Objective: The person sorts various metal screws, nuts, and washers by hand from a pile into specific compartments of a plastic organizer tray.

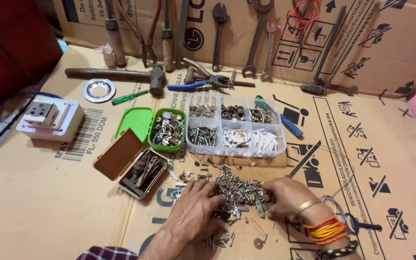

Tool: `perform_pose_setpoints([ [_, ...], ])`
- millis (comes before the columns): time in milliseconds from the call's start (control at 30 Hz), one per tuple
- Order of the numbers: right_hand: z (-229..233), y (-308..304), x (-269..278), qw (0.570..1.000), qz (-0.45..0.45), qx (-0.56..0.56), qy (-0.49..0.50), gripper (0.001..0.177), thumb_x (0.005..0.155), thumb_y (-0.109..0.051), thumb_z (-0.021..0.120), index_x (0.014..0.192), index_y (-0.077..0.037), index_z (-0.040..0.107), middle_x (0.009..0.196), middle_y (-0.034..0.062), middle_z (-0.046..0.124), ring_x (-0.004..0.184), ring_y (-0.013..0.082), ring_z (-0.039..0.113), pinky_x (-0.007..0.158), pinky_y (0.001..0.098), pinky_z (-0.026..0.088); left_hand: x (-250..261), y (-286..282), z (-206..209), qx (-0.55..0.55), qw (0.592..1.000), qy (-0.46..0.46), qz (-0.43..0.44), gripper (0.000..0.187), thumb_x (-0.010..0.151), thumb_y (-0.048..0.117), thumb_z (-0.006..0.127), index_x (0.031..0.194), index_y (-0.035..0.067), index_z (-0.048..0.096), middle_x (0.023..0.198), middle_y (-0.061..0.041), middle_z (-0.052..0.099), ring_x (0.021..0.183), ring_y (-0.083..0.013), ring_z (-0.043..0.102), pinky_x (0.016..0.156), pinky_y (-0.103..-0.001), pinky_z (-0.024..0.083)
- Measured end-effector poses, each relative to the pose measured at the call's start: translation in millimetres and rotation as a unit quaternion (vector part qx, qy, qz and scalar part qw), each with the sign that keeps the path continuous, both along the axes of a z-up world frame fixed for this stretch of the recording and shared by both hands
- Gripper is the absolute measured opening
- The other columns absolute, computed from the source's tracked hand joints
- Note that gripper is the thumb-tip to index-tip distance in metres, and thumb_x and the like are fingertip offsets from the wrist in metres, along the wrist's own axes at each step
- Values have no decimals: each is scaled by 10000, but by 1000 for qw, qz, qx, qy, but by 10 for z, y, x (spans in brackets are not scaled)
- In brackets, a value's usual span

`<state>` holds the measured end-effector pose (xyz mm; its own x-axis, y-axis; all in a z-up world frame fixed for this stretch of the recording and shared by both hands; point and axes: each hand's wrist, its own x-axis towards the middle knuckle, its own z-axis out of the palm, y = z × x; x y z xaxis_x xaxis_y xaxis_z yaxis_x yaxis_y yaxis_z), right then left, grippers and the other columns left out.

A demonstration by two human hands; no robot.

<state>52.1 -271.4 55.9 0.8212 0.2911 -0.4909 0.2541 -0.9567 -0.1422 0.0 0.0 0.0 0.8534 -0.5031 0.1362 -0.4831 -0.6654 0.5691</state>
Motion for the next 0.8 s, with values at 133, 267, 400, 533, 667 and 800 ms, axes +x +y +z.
perform_pose_setpoints([
  [133, -112, 17, 112, 998, -15, 47, -45, 217, 673, -202, 854, 801, -79, 731, 780, 71, 754, 756, 236, 731, 709, 370, 575, 25, -9, -18, 44, 998, 37, -13, 641, 667, 284, 886, 1253, 127, 680, 1497, -223, 451, 1406, -408, 367, 1170, -600, 187],
  [267, -130, -124, 217, 993, -73, 93, -29, 165, 743, -253, 825, 848, -131, 790, 774, 66, 769, 714, 229, 738, 702, 356, 580, 51, -1, -45, 62, 997, 42, 6, 557, 722, 297, 872, 1197, 97, 663, 1447, -238, 446, 1414, -408, 343, 1197, -595, 178],
  [400, 33, -27, 194, 994, -88, 68, -19, 159, 756, -244, 824, 843, -117, 781, 736, 72, 768, 700, 220, 734, 704, 366, 571, 58, 7, -55, 44, 998, 33, 18, 575, 709, 281, 867, 1214, 102, 661, 1430, -231, 469, 1394, -406, 368, 1191, -601, 186],
  [533, 49, 257, 96, 987, -134, -59, 63, 222, 798, -356, 826, 775, -137, 797, 685, 45, 758, 664, 207, 764, 694, 358, 588, 57, 9, -72, 42, 999, 16, 25, 534, 732, 247, 846, 1194, 63, 654, 1414, -242, 483, 1382, -403, 393, 1180, -600, 206],
  [667, -73, 296, 34, 994, -38, -88, -43, 120, 720, -237, 789, 744, -120, 784, 723, 107, 700, 691, 288, 687, 662, 398, 564, 94, 36, -153, 40, 999, 5, 30, 420, 781, 171, 751, 1176, 62, 660, 1364, -216, 531, 1359, -389, 431, 1188, -576, 233],
  [800, -76, 184, 71, 998, -37, -45, -20, 138, 676, -251, 778, 724, -122, 777, 695, 77, 718, 656, 240, 693, 657, 380, 569, 129, 53, -280, 44, 996, -70, 44, 340, 848, 37, 620, 1182, 69, 678, 1356, -235, 560, 1338, -407, 473, 1165, -568, 279],
])
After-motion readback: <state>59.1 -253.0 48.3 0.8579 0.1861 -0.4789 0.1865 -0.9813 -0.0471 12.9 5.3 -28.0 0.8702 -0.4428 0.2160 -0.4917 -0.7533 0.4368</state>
